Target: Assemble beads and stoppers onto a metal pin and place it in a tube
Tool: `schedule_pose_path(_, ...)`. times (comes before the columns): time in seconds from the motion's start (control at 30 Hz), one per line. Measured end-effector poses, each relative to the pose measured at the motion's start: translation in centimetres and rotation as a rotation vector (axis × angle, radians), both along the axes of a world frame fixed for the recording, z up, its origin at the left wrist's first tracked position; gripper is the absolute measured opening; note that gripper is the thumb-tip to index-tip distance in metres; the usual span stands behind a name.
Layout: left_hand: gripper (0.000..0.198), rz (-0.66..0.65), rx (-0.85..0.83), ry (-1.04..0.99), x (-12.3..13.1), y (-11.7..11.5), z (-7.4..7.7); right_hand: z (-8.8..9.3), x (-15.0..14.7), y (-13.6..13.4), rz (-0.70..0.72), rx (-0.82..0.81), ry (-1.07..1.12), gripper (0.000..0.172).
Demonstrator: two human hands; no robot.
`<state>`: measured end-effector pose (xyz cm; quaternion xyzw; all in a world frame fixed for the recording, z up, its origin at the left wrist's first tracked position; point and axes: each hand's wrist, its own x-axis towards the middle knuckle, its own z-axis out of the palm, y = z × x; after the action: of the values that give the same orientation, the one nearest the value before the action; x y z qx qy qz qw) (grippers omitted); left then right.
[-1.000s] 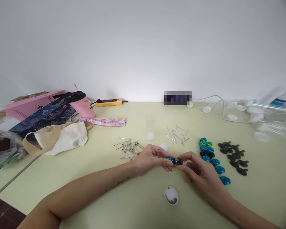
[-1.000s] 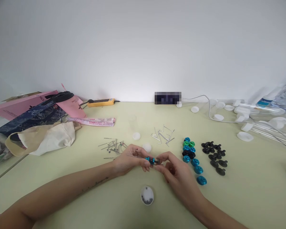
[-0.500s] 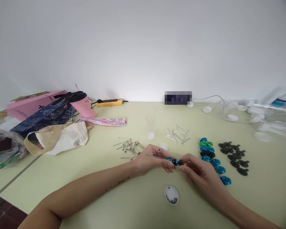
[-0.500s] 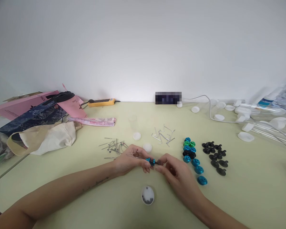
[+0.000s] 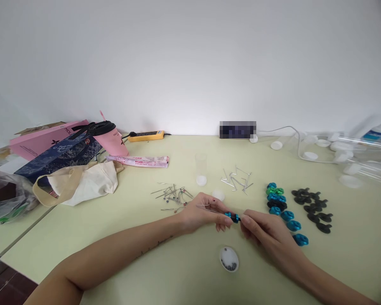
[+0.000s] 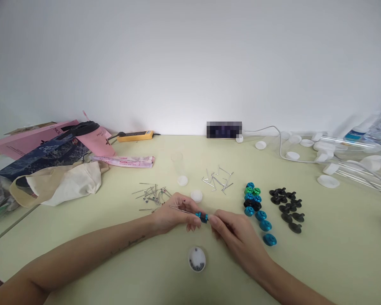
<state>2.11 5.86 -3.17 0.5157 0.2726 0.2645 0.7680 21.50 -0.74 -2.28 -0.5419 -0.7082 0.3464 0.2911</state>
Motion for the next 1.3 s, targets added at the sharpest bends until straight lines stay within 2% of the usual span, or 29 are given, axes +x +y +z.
schedule_pose_path(0.07,0.030,0.005,-0.005,0.009,0.0,0.0,0.0,-0.2,0.0,0.0,-0.008,0.005,0.000,0.046)
schedule_pose_path(0.23,0.032,0.034,-0.014,0.009,-0.1,0.2,-0.1,-0.9,0.1,-0.1,-0.087,0.032,0.035,0.022)
schedule_pose_path(0.3,0.031,0.029,-0.016,0.000,-0.1,0.2,-0.1,-0.8,0.2,-0.1,-0.080,0.021,0.038,0.023)
schedule_pose_path(0.43,0.029,0.005,-0.016,-0.011,-0.1,0.1,-0.2,-0.4,0.1,0.1,0.002,0.002,-0.001,0.041)
schedule_pose_path(0.5,0.028,0.009,-0.020,-0.013,-0.1,0.1,-0.2,-0.5,0.1,0.1,-0.014,0.004,0.006,0.036)
schedule_pose_path(0.6,0.026,0.025,-0.022,-0.019,-0.1,0.2,-0.3,-1.0,0.1,0.1,-0.074,0.003,0.081,0.018)
schedule_pose_path(0.73,0.026,0.014,-0.017,-0.025,-0.1,0.3,-0.5,-1.5,0.2,0.0,-0.079,0.016,0.117,0.012)
schedule_pose_path(0.83,0.027,0.011,-0.013,-0.027,-0.1,0.3,-0.4,-1.1,0.2,0.0,-0.055,0.012,0.063,0.017)
schedule_pose_path(0.97,0.027,-0.018,-0.029,-0.028,-0.1,0.3,-0.3,-0.3,0.0,-0.1,0.031,0.002,-0.021,0.040)
schedule_pose_path(1.03,0.026,-0.025,-0.030,-0.024,-0.1,0.3,-0.3,-0.1,0.0,-0.1,0.049,0.014,-0.039,0.043)
schedule_pose_path(1.1,0.025,-0.018,-0.023,-0.035,-0.1,0.3,-0.3,-0.4,-0.1,-0.1,0.018,0.024,-0.038,0.035)
schedule_pose_path(1.2,0.022,-0.008,-0.014,-0.055,-0.1,0.3,-0.3,-0.9,0.0,-0.1,-0.056,0.023,0.017,0.013)
schedule_pose_path(1.3,0.021,-0.012,-0.015,-0.059,-0.1,0.2,-0.4,-1.0,0.0,-0.1,-0.083,0.015,0.057,0.010)
